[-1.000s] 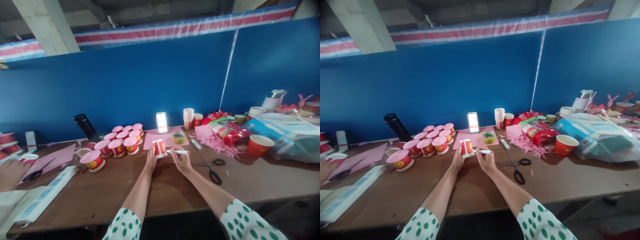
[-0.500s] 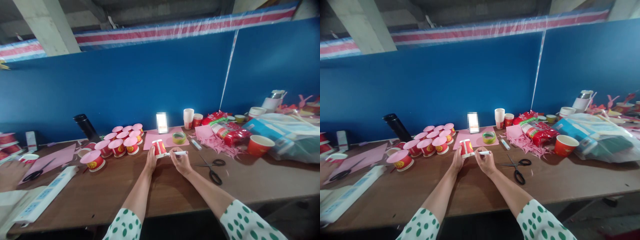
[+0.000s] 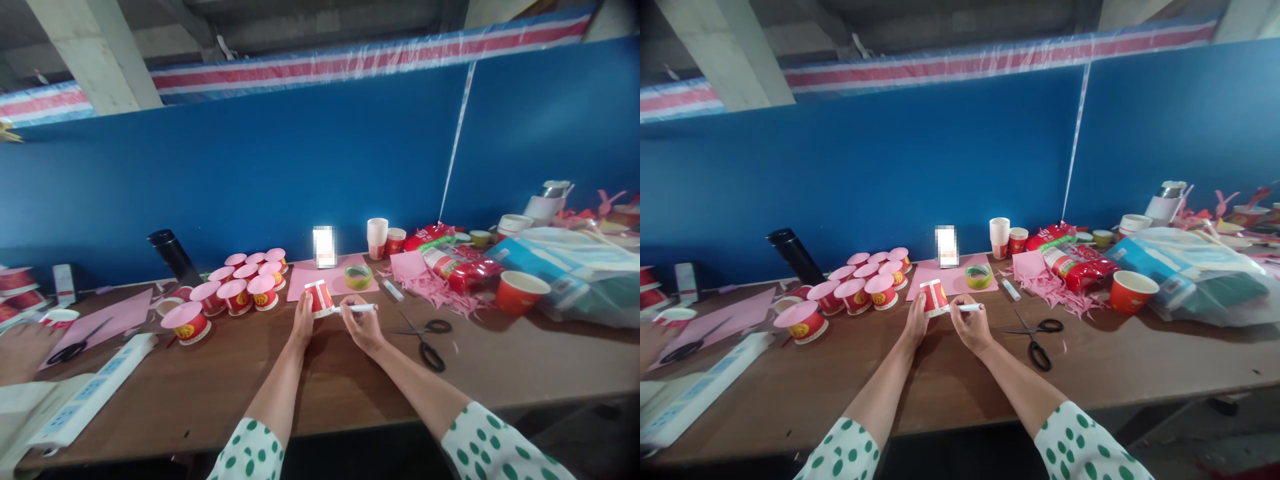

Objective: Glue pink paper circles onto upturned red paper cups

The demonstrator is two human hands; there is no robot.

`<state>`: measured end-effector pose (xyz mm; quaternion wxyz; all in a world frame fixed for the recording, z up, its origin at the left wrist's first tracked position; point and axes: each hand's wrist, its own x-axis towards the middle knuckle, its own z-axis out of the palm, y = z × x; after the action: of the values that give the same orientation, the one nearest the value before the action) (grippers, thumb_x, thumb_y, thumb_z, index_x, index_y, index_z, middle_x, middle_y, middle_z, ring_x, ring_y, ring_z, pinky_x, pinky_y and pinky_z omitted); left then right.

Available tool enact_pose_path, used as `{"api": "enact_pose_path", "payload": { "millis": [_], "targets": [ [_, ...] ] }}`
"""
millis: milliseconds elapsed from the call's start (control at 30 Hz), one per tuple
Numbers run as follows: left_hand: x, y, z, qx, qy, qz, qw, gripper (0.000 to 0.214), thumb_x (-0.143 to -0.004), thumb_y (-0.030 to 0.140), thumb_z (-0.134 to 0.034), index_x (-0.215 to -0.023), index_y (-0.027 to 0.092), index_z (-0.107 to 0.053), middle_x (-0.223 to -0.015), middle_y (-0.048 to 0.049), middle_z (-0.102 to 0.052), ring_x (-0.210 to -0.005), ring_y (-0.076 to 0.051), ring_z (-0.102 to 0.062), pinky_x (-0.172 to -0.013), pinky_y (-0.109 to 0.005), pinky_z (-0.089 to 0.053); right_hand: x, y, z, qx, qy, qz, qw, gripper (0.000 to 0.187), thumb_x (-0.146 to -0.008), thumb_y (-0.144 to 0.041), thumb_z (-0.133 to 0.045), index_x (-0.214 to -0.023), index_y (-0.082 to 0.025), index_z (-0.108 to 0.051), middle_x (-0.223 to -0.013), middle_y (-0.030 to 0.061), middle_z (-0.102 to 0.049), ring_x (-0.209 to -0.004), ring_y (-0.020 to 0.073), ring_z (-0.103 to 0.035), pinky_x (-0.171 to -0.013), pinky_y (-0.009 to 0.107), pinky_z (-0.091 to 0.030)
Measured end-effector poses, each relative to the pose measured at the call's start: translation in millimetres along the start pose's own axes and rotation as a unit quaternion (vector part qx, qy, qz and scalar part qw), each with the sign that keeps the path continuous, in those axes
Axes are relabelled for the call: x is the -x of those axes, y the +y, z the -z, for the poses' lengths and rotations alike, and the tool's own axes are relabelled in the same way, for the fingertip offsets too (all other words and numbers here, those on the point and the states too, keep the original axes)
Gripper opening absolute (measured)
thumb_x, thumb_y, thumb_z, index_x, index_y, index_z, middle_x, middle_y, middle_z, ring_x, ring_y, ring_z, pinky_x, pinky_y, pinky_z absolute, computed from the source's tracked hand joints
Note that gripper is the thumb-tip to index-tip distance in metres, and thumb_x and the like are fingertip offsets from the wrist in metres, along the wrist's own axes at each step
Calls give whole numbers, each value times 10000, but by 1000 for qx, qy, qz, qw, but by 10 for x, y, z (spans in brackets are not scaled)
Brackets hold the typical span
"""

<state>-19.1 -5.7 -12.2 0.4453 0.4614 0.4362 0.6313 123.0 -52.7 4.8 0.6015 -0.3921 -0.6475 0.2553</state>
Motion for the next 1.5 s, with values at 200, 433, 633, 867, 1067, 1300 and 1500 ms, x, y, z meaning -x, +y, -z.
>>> {"api": "enact_pose_path", "payload": {
  "millis": [200,433,633,867,1067,1300,1500],
  "targets": [
    [40,86,-22,-26,-13,-6,1000,396,-762,484,-489,-973,158,-569,-878,-73,-631,-818,-205,-586,-740,-320,-465,23,-20,-4,27,-31,13,999,132,-818,-270,-461,-727,-175,-478,-563,-27,-457,-470,83,-395,-442,188,-334],
    [84,161,-44,-46,-20,-22,998,371,-765,463,-497,-980,167,-556,-894,-56,-614,-795,-170,-569,-730,-287,-448,14,-44,13,53,-49,25,997,137,-822,-270,-448,-729,-175,-483,-571,-26,-468,-470,83,-403,-458,189,-336],
    [75,121,-36,-53,-31,-28,998,377,-761,470,-496,-995,177,-540,-868,-40,-606,-771,-162,-566,-722,-286,-441,13,-41,8,66,-58,23,996,136,-819,-269,-448,-731,-174,-491,-548,-34,-455,-453,82,-389,-448,190,-320],
    [75,108,-18,-60,-37,-25,997,383,-767,458,-493,-1026,178,-521,-868,-42,-594,-770,-162,-558,-717,-283,-436,7,-60,7,70,-46,29,996,129,-802,-252,-454,-709,-176,-500,-542,-33,-465,-453,83,-401,-458,189,-331],
    [68,93,-13,-61,-39,-27,997,378,-761,452,-503,-1020,177,-524,-853,-39,-592,-756,-160,-555,-709,-279,-436,2,-61,7,78,-52,20,995,157,-812,-286,-443,-702,-184,-488,-531,-28,-464,-447,93,-402,-449,198,-333],
    [61,75,-9,-60,-44,-36,997,363,-760,459,-501,-996,186,-538,-863,-35,-593,-776,-165,-553,-729,-287,-432,3,-44,8,97,-51,28,994,157,-816,-278,-440,-709,-179,-501,-537,-27,-476,-446,90,-404,-456,198,-331],
    [58,55,2,-53,-45,-36,997,386,-764,456,-501,-1029,178,-530,-890,-42,-598,-793,-165,-555,-753,-297,-429,-3,-30,5,105,-41,31,993,158,-814,-264,-439,-706,-173,-510,-529,-22,-487,-450,93,-415,-464,197,-342]
  ]
}}
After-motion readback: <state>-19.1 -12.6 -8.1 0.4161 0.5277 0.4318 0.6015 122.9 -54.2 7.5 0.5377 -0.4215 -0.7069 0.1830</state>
